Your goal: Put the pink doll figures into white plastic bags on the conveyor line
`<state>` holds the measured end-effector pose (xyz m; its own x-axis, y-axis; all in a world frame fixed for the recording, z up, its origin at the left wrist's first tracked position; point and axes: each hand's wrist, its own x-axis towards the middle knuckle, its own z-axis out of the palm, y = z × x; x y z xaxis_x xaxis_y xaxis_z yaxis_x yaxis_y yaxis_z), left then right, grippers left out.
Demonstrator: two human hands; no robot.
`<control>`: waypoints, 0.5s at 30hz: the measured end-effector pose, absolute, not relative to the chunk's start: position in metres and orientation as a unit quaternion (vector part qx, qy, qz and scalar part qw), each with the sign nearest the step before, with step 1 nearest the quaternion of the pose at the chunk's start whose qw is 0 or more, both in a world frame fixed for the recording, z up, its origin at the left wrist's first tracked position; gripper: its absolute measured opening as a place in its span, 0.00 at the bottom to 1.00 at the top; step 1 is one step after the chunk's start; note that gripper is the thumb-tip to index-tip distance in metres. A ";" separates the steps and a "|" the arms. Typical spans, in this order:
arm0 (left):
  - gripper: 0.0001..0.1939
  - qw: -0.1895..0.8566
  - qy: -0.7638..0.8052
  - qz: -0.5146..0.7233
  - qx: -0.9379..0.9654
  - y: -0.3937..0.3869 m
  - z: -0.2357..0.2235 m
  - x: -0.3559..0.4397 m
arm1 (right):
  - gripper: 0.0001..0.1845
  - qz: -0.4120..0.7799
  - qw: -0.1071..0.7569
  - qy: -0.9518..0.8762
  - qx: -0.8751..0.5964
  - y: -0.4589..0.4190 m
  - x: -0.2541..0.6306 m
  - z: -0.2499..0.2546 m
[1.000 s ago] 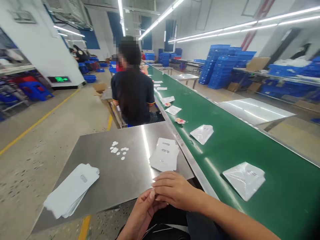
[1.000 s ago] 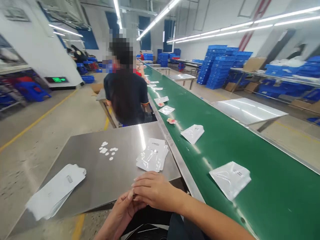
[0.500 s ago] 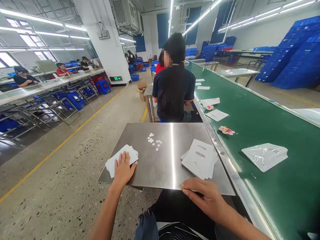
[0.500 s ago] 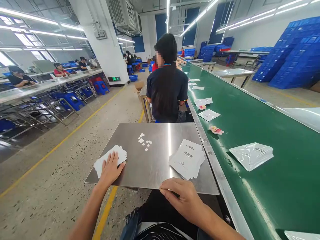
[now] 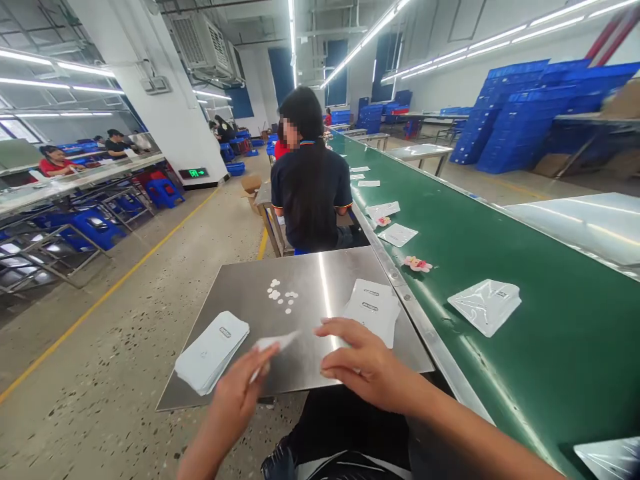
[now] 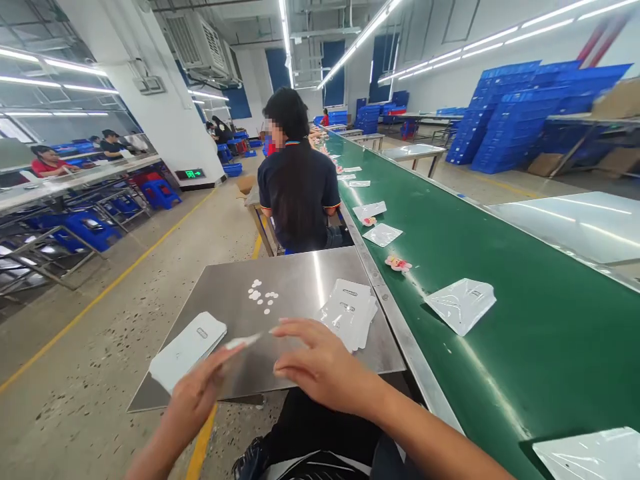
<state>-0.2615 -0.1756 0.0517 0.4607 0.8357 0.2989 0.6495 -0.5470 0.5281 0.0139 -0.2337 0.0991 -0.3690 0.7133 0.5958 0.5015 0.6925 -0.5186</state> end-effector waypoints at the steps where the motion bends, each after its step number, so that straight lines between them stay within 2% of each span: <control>1: 0.18 0.255 0.410 0.248 0.840 -0.186 0.056 -0.247 | 0.06 0.099 0.396 -0.837 -0.365 -0.237 0.014 0.102; 3: 0.17 0.391 0.365 0.216 0.817 -0.201 0.056 -0.221 | 0.07 0.071 0.347 -0.861 -0.364 -0.245 0.016 0.104; 5: 0.21 0.501 0.345 0.209 0.766 -0.207 0.048 -0.199 | 0.07 0.067 0.308 -0.869 -0.380 -0.254 0.021 0.102; 7: 0.28 0.583 0.334 0.209 0.710 -0.207 0.037 -0.179 | 0.07 0.065 0.284 -0.867 -0.404 -0.262 0.029 0.101; 9: 0.25 0.629 0.331 0.208 0.672 -0.205 0.028 -0.160 | 0.08 0.065 0.275 -0.856 -0.433 -0.270 0.040 0.101; 12: 0.17 0.645 0.338 0.230 0.645 -0.205 0.024 -0.129 | 0.08 0.096 0.321 -0.818 -0.467 -0.277 0.062 0.106; 15: 0.16 0.640 0.333 0.270 0.638 -0.205 0.026 -0.100 | 0.08 0.150 0.447 -0.735 -0.488 -0.283 0.085 0.111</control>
